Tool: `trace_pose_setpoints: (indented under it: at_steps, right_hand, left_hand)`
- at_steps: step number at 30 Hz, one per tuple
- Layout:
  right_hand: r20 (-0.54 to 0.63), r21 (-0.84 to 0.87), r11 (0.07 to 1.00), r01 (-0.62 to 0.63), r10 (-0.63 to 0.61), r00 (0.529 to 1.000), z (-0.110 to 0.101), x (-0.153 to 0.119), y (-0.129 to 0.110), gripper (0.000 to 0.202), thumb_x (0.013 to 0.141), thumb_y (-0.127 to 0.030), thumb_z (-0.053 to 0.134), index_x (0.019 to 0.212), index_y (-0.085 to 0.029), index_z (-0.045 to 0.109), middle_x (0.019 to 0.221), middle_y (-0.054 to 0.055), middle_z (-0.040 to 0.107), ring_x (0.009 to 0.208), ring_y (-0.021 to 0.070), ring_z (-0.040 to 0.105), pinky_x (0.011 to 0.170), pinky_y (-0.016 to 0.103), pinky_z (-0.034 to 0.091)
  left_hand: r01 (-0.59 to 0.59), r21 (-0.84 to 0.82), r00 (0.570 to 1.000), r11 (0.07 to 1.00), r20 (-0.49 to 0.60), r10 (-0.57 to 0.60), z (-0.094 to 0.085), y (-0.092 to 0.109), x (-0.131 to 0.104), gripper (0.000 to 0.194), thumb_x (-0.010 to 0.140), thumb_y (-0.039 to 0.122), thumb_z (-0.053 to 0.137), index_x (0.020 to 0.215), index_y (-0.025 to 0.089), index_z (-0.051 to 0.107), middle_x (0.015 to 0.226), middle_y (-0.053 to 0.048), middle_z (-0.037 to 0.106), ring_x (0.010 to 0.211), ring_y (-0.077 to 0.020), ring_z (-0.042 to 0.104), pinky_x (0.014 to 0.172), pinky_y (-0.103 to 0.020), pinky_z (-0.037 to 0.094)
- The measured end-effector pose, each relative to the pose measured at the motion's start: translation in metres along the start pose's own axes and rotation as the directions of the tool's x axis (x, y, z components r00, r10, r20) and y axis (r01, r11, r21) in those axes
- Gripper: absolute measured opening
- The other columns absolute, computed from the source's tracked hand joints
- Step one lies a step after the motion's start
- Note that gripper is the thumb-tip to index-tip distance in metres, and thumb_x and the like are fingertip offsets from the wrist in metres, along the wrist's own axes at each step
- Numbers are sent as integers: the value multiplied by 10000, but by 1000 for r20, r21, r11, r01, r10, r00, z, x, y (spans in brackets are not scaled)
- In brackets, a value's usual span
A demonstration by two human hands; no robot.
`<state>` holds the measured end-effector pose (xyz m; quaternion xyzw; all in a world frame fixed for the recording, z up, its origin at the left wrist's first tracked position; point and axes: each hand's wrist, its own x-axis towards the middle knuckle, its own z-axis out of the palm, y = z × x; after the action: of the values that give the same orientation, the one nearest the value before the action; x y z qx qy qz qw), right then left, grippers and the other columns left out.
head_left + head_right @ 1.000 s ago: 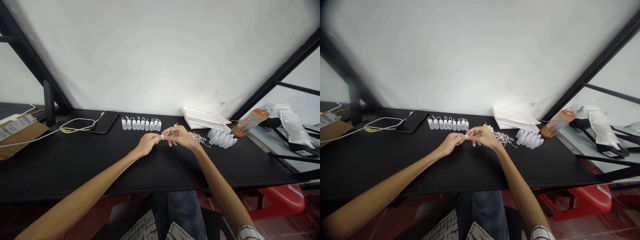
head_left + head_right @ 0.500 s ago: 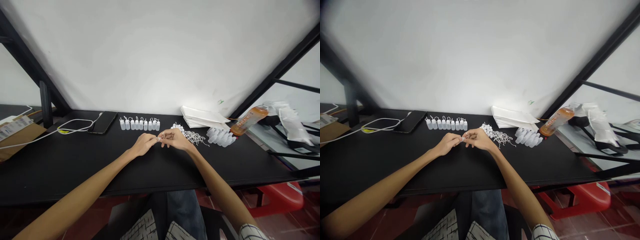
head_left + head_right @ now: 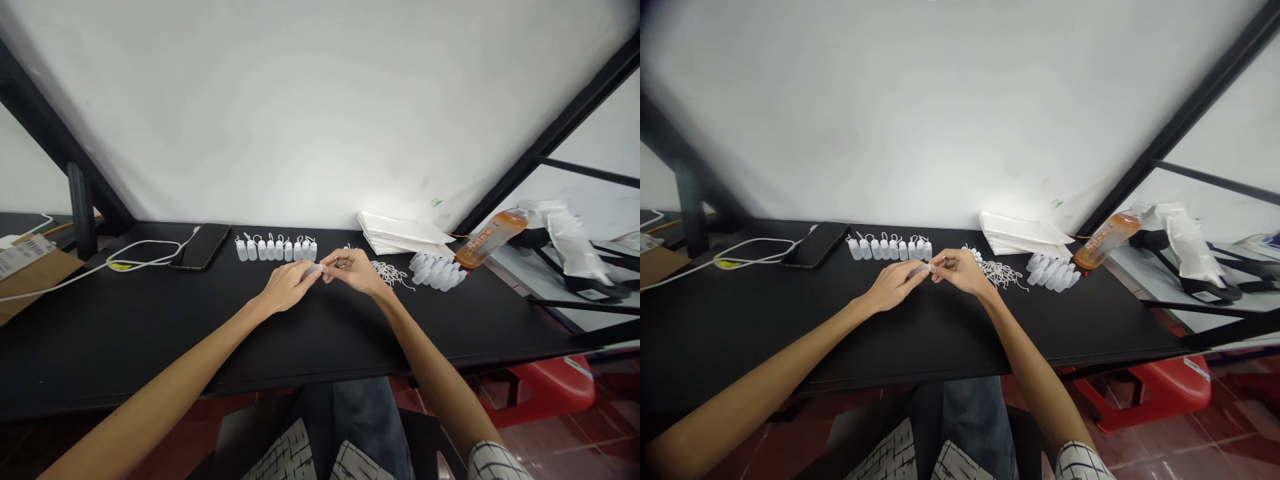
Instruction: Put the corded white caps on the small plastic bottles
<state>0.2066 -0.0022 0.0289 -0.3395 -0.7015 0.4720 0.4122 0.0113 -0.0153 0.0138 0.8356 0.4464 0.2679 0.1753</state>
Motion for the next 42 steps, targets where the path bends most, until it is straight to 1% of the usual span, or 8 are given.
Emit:
trace_pose_setpoints:
  at_steps: [4,9,18,24,28,34,38,42]
  right_hand:
    - [-40,-40,999,9,-11,999,0,0,1,319,712,-413,764,835,-127,696,663,41,673,629,164,667,626,333,597]
    - [12,-16,1000,-25,25,1000,3,0,11,332,709,-420,766,829,-126,669,630,38,671,595,169,674,598,326,592]
    - [10,82,996,-39,38,999,2,1,28,355,675,-419,797,799,-123,644,617,36,673,567,167,670,591,319,577]
    - [-19,114,992,-49,51,999,4,1,26,362,652,-424,810,771,-126,642,593,29,666,553,165,665,590,322,577]
    - [-39,123,991,-47,52,998,4,2,19,359,650,-429,810,770,-133,646,620,20,664,597,159,669,638,336,595]
    - [-105,64,998,20,-13,994,1,3,9,328,678,-418,794,809,-144,671,664,17,662,629,155,665,667,349,604]
    - [-82,42,999,-9,12,997,1,1,7,391,677,-426,788,929,-144,689,733,35,686,641,166,679,660,354,604]
    - [0,48,997,-55,55,998,1,1,11,369,725,-428,748,914,-115,699,684,49,691,655,179,690,679,348,588]
  left_hand:
    - [26,-156,999,987,37,-21,-3,0,3,405,974,450,328,910,192,633,817,4,626,747,-159,550,671,-262,380]
    - [-26,-176,999,984,36,33,2,-10,3,388,973,416,348,918,175,647,834,-15,630,741,-156,547,695,-274,403]
    - [-194,-32,981,981,-2,194,6,-18,1,294,966,303,367,860,170,607,773,-23,561,683,-150,517,667,-271,409]
    - [-244,121,969,962,-7,246,6,-16,-2,248,968,254,364,959,158,592,849,-44,553,686,-145,506,623,-261,397]
    - [-228,157,968,961,-65,241,6,-14,-2,258,966,262,379,1066,171,599,905,-56,567,709,-147,530,623,-258,415]
    - [-118,-57,987,991,-119,110,3,-9,2,350,987,355,364,1203,202,593,942,-46,592,724,-145,549,664,-270,445]
    - [-121,-141,989,983,-98,108,3,-11,4,339,978,370,391,1093,191,654,893,-41,595,698,-139,533,667,-274,452]
    - [-162,-168,983,972,-118,143,5,-14,3,315,963,359,427,1082,188,663,961,-55,596,710,-133,532,639,-260,455]
